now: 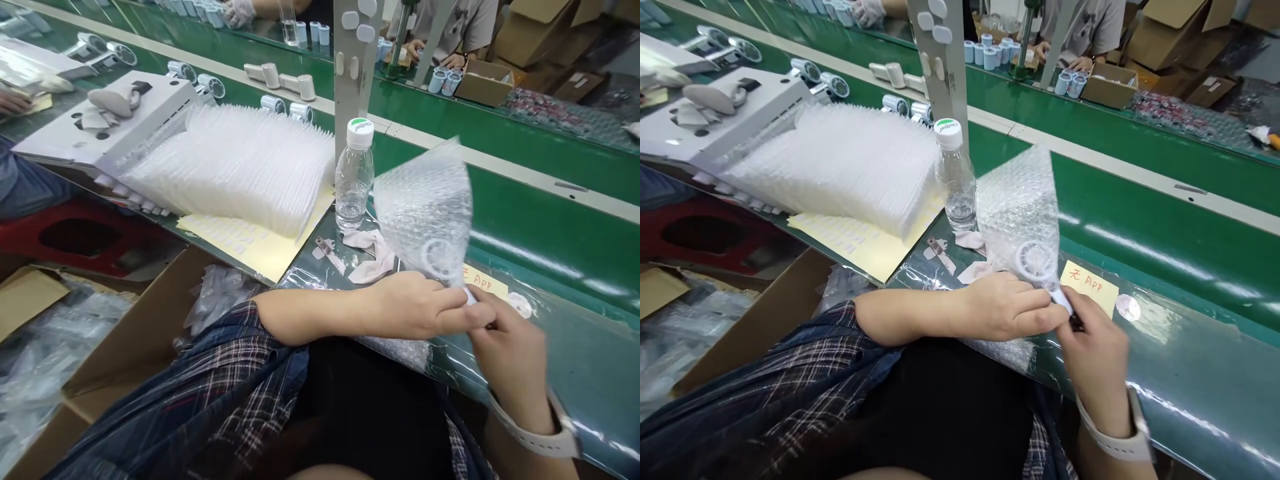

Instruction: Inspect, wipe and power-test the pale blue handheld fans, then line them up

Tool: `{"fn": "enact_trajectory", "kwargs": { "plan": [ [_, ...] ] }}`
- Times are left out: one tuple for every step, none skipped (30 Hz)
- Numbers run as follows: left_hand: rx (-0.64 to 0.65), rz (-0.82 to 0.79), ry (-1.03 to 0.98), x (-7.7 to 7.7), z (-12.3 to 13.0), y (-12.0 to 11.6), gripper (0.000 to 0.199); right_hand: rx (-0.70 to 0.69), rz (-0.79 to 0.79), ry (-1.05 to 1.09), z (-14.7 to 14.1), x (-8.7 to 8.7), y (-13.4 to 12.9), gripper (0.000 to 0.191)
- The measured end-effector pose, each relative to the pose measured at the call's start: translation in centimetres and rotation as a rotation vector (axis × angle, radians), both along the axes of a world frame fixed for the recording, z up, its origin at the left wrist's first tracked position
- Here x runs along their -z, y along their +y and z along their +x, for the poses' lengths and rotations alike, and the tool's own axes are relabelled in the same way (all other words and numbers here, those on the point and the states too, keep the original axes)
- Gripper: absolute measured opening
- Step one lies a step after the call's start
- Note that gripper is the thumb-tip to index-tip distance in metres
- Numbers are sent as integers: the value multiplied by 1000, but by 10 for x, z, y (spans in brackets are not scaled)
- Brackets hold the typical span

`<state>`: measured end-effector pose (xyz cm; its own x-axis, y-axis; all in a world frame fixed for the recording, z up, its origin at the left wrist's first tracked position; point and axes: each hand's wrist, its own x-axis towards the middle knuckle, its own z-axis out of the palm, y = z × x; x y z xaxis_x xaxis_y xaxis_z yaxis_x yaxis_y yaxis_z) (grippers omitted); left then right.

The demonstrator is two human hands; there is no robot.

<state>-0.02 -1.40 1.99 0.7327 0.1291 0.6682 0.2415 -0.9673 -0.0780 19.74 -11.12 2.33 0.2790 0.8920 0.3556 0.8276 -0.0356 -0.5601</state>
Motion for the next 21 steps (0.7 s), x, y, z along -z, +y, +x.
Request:
{"fn": "enact_trajectory", "kwargs": {
  "plan": [
    [-9, -1, -33, 1, 1, 0, 29, 51, 7, 69, 1, -4, -1, 59],
    [-27, -11, -51, 1, 1, 0, 28, 88, 4, 189, 2, -6, -1, 54],
    [-48, -25, -58, 1, 1, 0, 28, 90, -15, 355, 1, -8, 0, 48],
    [-59, -41, -52, 0, 1, 1, 28, 48, -48, 547, -1, -9, 2, 44],
    [-55, -56, -44, 0, 0, 1, 29, -24, -90, 740, -4, -8, 5, 43],
    [-41, -75, -34, 0, -1, 2, 29, -104, -133, 909, -6, -7, 9, 44],
    [-22, -105, -17, -1, -2, 2, 29, -160, -168, 1037, -8, -7, 13, 45],
    [-6, -150, 5, -1, -3, 3, 30, -179, -180, 1120, -9, -6, 16, 44],
    [9, -210, 39, 0, -3, 3, 30, -177, -172, 1168, -9, -7, 18, 40],
    [28, -284, 78, 0, -3, 3, 32, -185, -158, 1188, -7, -9, 18, 36],
    [45, -372, 114, 0, -3, 3, 34, -209, -146, 1185, -5, -11, 17, 33],
    [63, -474, 141, 0, -3, 3, 38, -253, -136, 1163, -2, -15, 13, 32],
    [86, -587, 150, -1, -3, 3, 40, -314, -132, 1124, 0, -18, 8, 33],
    [130, -708, 141, -2, -5, 3, 42, -384, -132, 1071, 2, -22, 2, 35],
    [200, -832, 108, -4, -6, 3, 41, -449, -137, 1007, 3, -25, -5, 36],
    [292, -959, 55, -7, -9, 3, 39, -499, -134, 931, 1, -28, -12, 36],
    [405, -1083, -9, -10, -12, 2, 36, -527, -121, 840, -1, -31, -18, 36],
    [518, -1200, -77, -13, -16, 2, 34, -535, -97, 732, -5, -34, -23, 40],
    [607, -1310, -142, -16, -21, 1, 34, -529, -66, 604, -10, -36, -27, 46],
    [661, -1408, -197, -18, -25, 1, 38, -515, -20, 466, -15, -38, -29, 53],
    [682, -1491, -237, -20, -28, 1, 45, -506, 40, 336, -20, -40, -30, 56]
  ]
}}
